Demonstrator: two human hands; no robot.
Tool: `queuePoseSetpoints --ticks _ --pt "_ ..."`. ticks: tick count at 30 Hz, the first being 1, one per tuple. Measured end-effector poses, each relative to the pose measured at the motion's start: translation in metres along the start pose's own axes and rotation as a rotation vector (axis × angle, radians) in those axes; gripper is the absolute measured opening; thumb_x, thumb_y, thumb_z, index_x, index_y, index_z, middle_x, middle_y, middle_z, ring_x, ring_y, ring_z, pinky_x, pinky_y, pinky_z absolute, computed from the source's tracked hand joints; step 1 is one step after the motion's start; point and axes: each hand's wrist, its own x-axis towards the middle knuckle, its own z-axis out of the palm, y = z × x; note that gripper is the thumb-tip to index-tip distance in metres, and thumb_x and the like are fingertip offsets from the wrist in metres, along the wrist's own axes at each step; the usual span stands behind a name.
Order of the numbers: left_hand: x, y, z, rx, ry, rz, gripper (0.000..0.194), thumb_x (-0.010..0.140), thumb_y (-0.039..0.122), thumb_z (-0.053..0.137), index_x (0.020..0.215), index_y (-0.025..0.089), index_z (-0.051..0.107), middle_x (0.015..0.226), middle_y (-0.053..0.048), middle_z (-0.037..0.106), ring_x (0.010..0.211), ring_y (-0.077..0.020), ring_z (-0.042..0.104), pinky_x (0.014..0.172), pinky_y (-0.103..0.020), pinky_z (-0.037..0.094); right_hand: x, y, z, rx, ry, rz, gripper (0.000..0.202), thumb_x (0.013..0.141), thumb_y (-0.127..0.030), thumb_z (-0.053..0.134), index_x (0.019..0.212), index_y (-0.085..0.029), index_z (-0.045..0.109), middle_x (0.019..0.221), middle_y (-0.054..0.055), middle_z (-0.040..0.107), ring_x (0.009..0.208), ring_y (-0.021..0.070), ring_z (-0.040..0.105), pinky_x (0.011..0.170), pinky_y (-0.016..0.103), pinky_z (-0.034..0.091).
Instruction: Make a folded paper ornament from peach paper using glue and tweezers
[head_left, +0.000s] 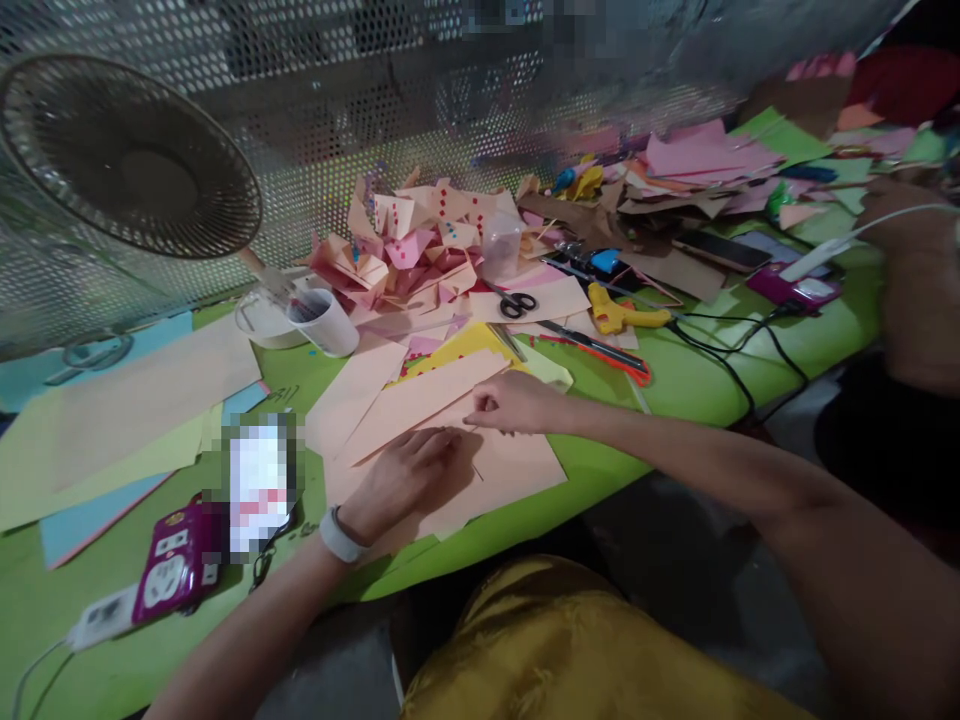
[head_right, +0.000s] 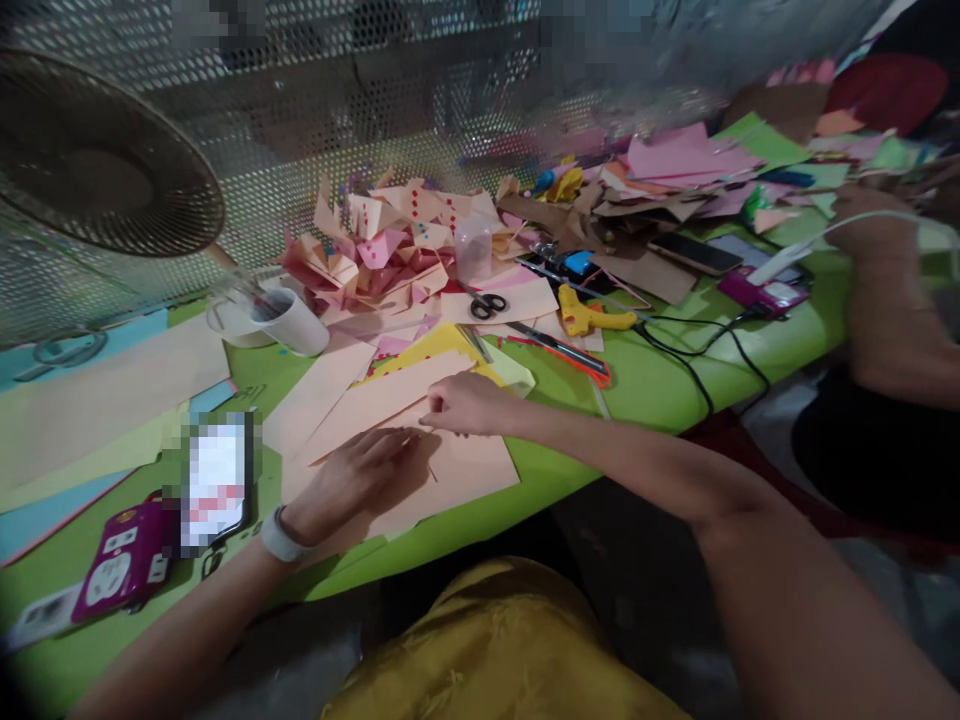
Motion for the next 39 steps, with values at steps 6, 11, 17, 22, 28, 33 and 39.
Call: queuePoseSetpoints --ticks 6,11,17,22,28,33,39 --pt "-0.001 0.0 0.001 0.018 0.002 -0.005 0.03 0.095 0.011 0.044 0.124 0.016 0.052 0.115 -0.01 0.065 0.107 -0.0222 0.063 0.091 -0.038 0.055 0.031 -0.012 -0.005 0.314 -0.452 0.164 0.025 0.08 -0.022 0.064 0.056 -0.014 0.058 0.046 0.0 0.06 0.044 0.0111 0.058 0.051 0.022 0.047" --pt "0.002 0.001 -0.004 -0.032 -0.018 -0.035 0.031 0.095 0.016 0.046 0.126 0.017 0.051 0.112 -0.009 0.066 0.103 -0.0219 0.064 0.087 -0.038 0.057 0.032 0.001 -0.006 0.405 -0.494 0.143 0.027 0.08 -0.028 0.066 0.059 -0.012 0.061 0.047 0.001 0.062 0.045 0.0127 0.06 0.048 0.023 0.049" --pt "-0.001 -0.001 -0.006 -0.101 -0.039 -0.044 0.037 0.093 0.007 0.04 0.125 0.019 0.052 0.117 -0.008 0.065 0.105 -0.0206 0.064 0.089 -0.038 0.056 0.033 0.042 -0.009 0.48 -0.514 0.172 0.044 0.066 -0.052 0.079 0.065 -0.012 0.062 0.053 0.004 0.067 0.049 0.0143 0.065 0.049 0.024 0.052" --pt "-0.002 -0.002 -0.005 -0.1 -0.015 -0.023 0.037 0.093 0.009 0.042 0.128 0.018 0.051 0.121 -0.01 0.064 0.109 -0.0216 0.063 0.09 -0.04 0.056 0.028 0.055 -0.024 0.462 -0.471 0.268 0.043 0.061 -0.049 0.084 0.066 -0.013 0.061 0.053 0.002 0.066 0.049 0.0119 0.064 0.048 0.021 0.049" --pt "-0.002 -0.002 -0.002 -0.048 -0.032 -0.001 0.035 0.091 0.008 0.047 0.125 0.017 0.054 0.119 -0.01 0.065 0.109 -0.0218 0.062 0.091 -0.038 0.055 0.029 0.024 -0.016 0.408 -0.495 0.183 0.045 0.067 -0.053 0.078 0.063 -0.012 0.061 0.053 0.004 0.067 0.046 0.0129 0.063 0.049 0.023 0.05" --pt "0.006 -0.003 -0.018 -0.135 -0.085 -0.081 0.034 0.086 0.006 0.048 0.112 0.02 0.064 0.118 -0.009 0.065 0.106 -0.0209 0.064 0.09 -0.037 0.054 0.036 0.025 -0.006 0.407 -0.52 0.157 0.047 0.063 -0.055 0.08 0.063 -0.011 0.062 0.052 0.005 0.067 0.048 0.0152 0.065 0.049 0.023 0.051" --pt "0.042 -0.007 -0.032 -0.637 -0.36 -0.756 0.046 0.089 0.056 0.047 0.075 0.016 0.064 0.059 -0.004 0.066 0.052 -0.0156 0.063 0.051 -0.025 0.048 0.036 0.026 -0.005 0.377 -0.522 0.213 0.041 0.068 -0.048 0.079 0.062 -0.012 0.06 0.048 0.004 0.065 0.045 0.0136 0.063 0.047 0.022 0.05"
